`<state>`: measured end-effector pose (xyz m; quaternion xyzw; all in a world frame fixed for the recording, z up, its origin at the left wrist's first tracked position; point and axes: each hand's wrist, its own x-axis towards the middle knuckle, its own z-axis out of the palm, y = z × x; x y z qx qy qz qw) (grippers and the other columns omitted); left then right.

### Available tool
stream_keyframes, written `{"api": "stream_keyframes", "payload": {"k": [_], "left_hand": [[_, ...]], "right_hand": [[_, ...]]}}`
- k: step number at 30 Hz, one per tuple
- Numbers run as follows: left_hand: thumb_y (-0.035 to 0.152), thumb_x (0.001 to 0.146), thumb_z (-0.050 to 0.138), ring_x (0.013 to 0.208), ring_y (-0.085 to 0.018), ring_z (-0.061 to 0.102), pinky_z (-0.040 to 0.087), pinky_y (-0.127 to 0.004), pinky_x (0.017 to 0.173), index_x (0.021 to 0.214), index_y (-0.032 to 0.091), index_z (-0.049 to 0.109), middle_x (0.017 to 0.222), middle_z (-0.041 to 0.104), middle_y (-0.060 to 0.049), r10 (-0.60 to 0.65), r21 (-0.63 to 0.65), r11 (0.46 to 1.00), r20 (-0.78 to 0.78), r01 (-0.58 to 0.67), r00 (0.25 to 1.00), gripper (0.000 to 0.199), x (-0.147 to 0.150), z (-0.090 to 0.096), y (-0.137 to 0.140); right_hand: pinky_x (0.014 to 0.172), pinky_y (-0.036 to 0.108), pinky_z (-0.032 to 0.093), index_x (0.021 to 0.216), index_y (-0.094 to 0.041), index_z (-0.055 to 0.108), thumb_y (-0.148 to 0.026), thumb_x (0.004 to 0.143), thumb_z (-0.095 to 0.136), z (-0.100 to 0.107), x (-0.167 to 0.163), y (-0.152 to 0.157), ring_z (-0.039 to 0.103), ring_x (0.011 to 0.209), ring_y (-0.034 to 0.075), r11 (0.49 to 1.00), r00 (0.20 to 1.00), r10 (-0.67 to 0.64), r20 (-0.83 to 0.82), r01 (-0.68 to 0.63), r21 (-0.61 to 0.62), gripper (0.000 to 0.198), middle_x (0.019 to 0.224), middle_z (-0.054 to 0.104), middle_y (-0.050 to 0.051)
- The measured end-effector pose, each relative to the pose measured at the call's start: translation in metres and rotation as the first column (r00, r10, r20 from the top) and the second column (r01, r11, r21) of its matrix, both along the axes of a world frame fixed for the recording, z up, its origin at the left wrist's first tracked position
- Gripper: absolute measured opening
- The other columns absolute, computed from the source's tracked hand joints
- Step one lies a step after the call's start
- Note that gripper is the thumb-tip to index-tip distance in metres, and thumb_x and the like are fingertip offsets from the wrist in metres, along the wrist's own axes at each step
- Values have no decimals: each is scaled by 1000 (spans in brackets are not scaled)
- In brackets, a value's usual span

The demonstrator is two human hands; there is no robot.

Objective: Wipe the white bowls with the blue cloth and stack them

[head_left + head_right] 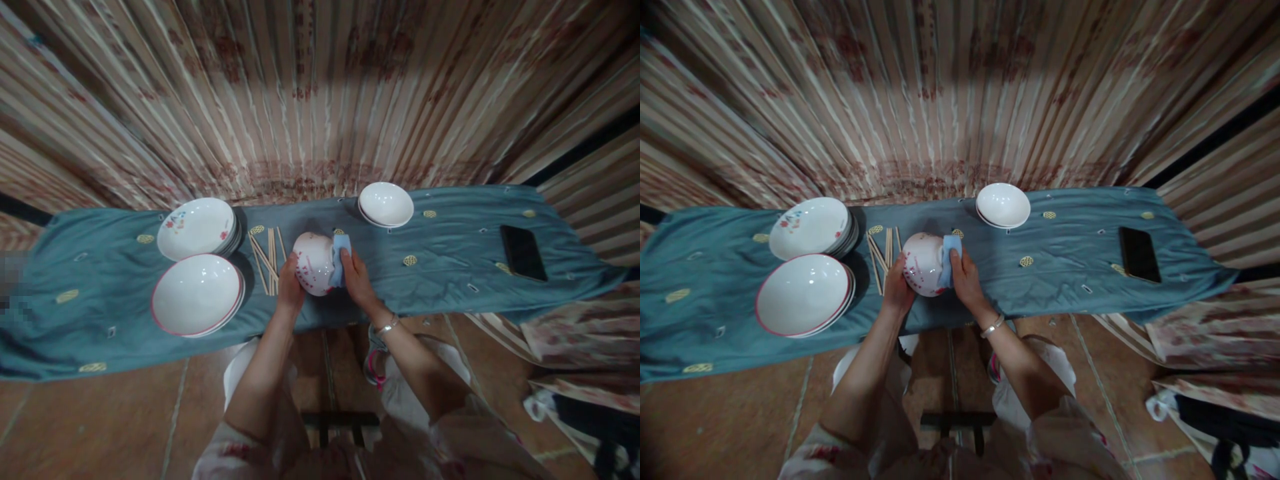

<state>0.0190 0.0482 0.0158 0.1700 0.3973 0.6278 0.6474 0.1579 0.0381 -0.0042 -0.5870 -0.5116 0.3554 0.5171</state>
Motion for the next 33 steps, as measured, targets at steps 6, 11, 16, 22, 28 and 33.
{"api": "stream_keyframes", "payload": {"k": [6, 11, 16, 22, 28, 33], "left_hand": [[37, 85, 69, 117, -27, 70, 51, -40, 108, 92, 14, 74, 88, 80, -9, 13, -45, 999, 47, -11, 999, 24, 0, 3, 2], [34, 88, 67, 109, -26, 74, 52, -39, 105, 89, 15, 74, 84, 80, -7, 24, -61, 998, 61, -20, 998, 20, -1, 3, 3], [32, 88, 67, 107, -25, 74, 52, -38, 106, 91, 15, 74, 85, 79, -7, 43, -72, 997, 89, -37, 995, 18, -2, 1, 5], [33, 92, 61, 111, -25, 73, 52, -38, 106, 99, 13, 73, 90, 80, -9, 35, -104, 994, 111, -23, 993, 24, -4, -1, 5], [32, 93, 59, 115, -25, 71, 51, -37, 107, 103, 13, 73, 97, 80, -10, 72, -157, 986, 119, -53, 990, 25, -5, 0, 6], [29, 99, 50, 110, -22, 73, 51, -36, 107, 109, 12, 72, 91, 80, -8, 99, -192, 978, 94, -80, 991, 29, -3, 6, 6]], "right_hand": [[112, 43, 44, 131, -10, 62, -73, 96, 35, -5, -7, -15, 61, 125, 28, 1000, 996, -16, -89, 15, -10, 77, 130, 69, 17], [119, 46, 38, 141, -8, 55, -69, 99, 31, -9, -10, -26, 55, 137, 28, 1000, 998, 11, -56, -11, -1, 78, 143, 61, 21], [123, 52, 35, 149, -8, 47, -59, 102, 33, -17, -14, -35, 47, 145, 30, 1000, 999, 11, 36, -12, 14, 71, 153, 51, 22], [125, 59, 30, 157, -10, 34, -57, 103, 29, -21, -16, -46, 37, 152, 31, 996, 988, 60, 139, -68, 56, 71, 160, 40, 22], [126, 59, 27, 161, -8, 17, -53, 104, 32, -35, -18, -57, 26, 156, 31, 990, 949, 96, 300, -123, 72, 75, 166, 29, 23], [128, 56, 23, 163, -11, 0, -44, 105, 33, -35, -20, -62, 15, 160, 27, 980, 892, 121, 436, -177, 88, 75, 170, 16, 22]]}}
